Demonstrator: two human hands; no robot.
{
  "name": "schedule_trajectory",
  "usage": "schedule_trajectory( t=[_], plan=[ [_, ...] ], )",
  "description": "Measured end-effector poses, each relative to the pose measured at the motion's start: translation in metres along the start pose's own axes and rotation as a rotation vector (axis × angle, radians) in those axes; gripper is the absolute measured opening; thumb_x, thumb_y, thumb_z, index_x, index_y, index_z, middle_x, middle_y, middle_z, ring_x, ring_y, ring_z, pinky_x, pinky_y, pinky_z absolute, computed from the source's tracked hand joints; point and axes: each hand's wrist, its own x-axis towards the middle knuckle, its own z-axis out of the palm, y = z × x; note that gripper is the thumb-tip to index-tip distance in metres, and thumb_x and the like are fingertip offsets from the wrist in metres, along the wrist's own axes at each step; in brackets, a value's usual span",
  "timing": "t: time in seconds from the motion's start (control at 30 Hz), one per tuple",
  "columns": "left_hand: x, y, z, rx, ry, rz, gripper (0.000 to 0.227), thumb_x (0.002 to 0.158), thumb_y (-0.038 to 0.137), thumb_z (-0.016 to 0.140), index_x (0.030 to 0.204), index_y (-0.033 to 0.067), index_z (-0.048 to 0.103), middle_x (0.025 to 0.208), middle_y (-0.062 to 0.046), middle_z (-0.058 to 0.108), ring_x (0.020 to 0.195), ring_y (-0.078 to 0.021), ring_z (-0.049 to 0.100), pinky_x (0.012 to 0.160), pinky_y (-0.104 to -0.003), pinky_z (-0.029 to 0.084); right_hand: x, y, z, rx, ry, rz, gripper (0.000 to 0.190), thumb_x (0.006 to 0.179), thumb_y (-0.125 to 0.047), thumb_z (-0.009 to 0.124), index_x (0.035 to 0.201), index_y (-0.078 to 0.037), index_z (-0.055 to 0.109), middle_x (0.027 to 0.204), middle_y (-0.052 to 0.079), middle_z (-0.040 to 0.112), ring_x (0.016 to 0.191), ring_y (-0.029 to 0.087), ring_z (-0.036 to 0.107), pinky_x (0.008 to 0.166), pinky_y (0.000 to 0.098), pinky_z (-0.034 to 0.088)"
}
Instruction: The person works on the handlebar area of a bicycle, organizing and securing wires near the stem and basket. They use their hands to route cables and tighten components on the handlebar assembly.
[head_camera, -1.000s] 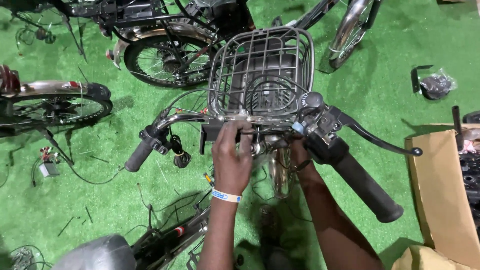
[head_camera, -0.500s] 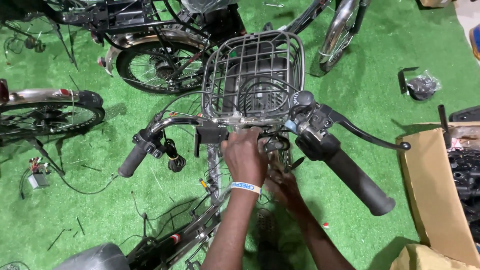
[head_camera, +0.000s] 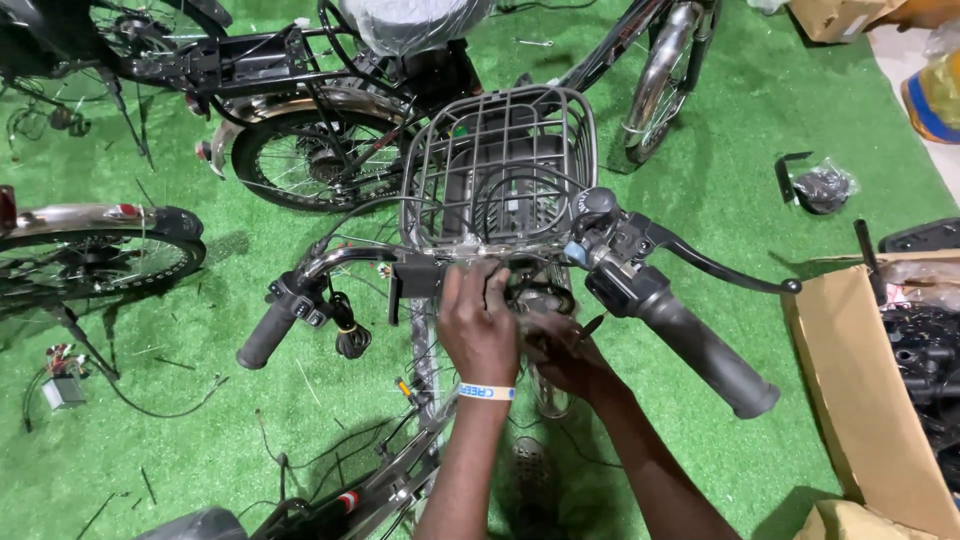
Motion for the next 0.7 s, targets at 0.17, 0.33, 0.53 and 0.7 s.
schedule_trajectory(
  t=[0.17,0.33,0.53,0.7],
  plan=[
    [-0.017,-0.018,0.002,0.248,-0.246,0.1,0.02,0.077,0.03,0.076,0.088,0.014,0.072,0.075,-0.008,0.065,0.07,-0.0353,0.067,0.061,-0.048,0.054,-0.031,0.047,0.058,-0.377,0.211,-0.14,0.048,0.08,-0.037,0.054,0.124,-0.019,0.058,0.117,0.009,0.062,0.098,0.033,0.066,0.097,0.0467,0.045],
    [-0.002,0.004,-0.009,0.164,-0.286,-0.038,0.019,0.079,0.017,0.074,0.098,0.0137,0.071,0.08,-0.009,0.068,0.073,-0.0348,0.069,0.065,-0.048,0.056,-0.027,0.046,0.061,-0.887,0.483,-0.323,0.053,0.087,-0.025,0.04,0.139,-0.02,0.049,0.142,0.008,0.052,0.096,0.04,0.067,0.092,0.0468,0.048],
    [0.004,-0.001,-0.011,0.133,-0.096,0.077,0.025,0.077,0.01,0.075,0.1,0.0121,0.066,0.087,-0.01,0.065,0.083,-0.0375,0.066,0.072,-0.047,0.054,0.042,-0.046,-0.081,0.636,0.286,0.527,0.026,0.096,-0.032,0.054,0.084,-0.013,0.066,0.064,0.002,0.068,0.058,0.02,0.069,0.06,0.0248,0.053],
    [0.021,0.026,-0.02,0.271,-0.207,0.104,0.059,0.067,0.012,0.084,0.118,0.0047,0.057,0.107,-0.02,0.06,0.1,-0.0415,0.055,0.076,-0.048,0.048,0.041,-0.058,-0.092,1.009,0.287,0.727,0.019,0.096,-0.021,0.055,0.112,-0.017,0.064,0.074,0.005,0.07,0.054,0.018,0.066,0.064,0.0256,0.055]
  ],
)
